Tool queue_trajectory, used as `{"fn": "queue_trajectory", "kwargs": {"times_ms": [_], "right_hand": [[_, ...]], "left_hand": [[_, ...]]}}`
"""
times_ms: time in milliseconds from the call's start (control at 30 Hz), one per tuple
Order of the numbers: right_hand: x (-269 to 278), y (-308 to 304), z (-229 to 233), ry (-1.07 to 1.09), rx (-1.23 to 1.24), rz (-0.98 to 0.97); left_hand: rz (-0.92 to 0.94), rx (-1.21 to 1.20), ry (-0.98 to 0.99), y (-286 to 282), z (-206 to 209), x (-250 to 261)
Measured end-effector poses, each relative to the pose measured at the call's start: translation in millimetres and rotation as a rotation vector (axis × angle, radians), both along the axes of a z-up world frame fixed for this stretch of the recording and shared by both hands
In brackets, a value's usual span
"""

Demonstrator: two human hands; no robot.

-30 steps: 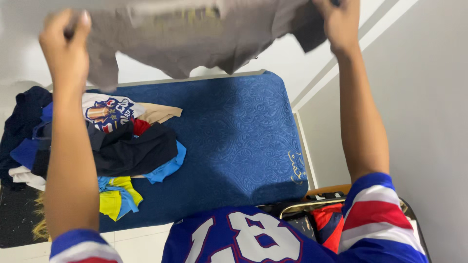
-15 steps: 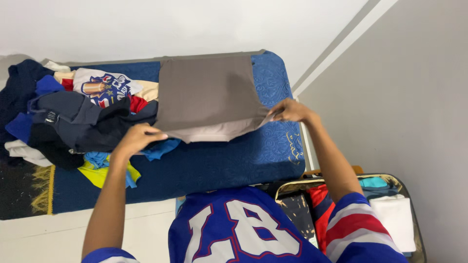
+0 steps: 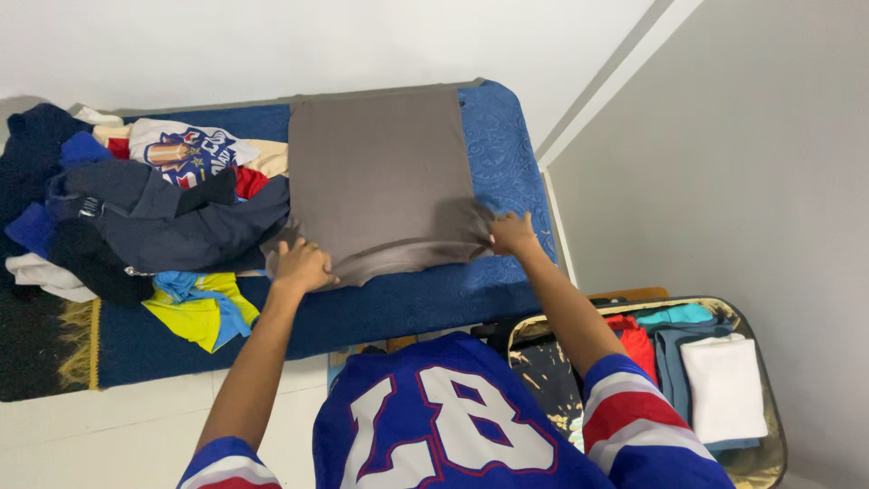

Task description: The person folds a tie-dye shirt and a gray shirt on a bed and places them into an open suitcase.

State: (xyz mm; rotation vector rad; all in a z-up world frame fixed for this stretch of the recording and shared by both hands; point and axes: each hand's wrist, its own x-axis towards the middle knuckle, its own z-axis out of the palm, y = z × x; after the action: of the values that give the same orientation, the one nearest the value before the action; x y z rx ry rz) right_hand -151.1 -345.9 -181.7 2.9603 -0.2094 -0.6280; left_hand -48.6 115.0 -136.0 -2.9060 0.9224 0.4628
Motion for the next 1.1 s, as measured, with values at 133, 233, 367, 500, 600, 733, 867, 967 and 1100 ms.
{"fn": "queue_trajectory", "kwargs": {"times_ms": [133,233,367,500,600,733,867,967,1100], "right_hand": [[-2.9,38.3,-23.3,0.016,0.138,0.019],[-11.3,77.3,-42.6,-0.165,0.109,0.229],[-23.0,118.6,-50.4,-0.339,0.114,0.331],[-25.6,125.3,-59.8,-0.356,0.103,0.291],[-25.1,119.9,-73.0,-0.491,0.032,0.31],[-20.0,112.2,-79.9,-0.465,0.025,0.297],[-24.4,107.1,-61.6,-0.469,0.08,0.366],[-30.4,110.4,-52.9,-0.635,0.216,0.478],[-23.6,108.8,-74.0,-0.529,0.164,0.394]], "left_hand": [[-0.121,-0.057,-0.053,-27.6,-40.0,-19.8],[-0.239,-0.104,-0.16,-44.8,-68.0,-36.0],[-0.268,-0.193,-0.267,-51.0,-90.2,-43.0],[-0.253,-0.226,-0.501,-38.8,-112.2,-38.0],[-0.318,-0.166,-0.504,-30.8,-119.9,-33.2],[-0.308,-0.25,-0.487,-27.2,-115.5,-29.0],[-0.259,-0.279,-0.23,-24.2,-104.4,-24.8],[-0.238,-0.25,-0.154,-25.1,-104.8,-24.9],[-0.243,-0.203,-0.144,-30.6,-113.6,-24.9]]}}
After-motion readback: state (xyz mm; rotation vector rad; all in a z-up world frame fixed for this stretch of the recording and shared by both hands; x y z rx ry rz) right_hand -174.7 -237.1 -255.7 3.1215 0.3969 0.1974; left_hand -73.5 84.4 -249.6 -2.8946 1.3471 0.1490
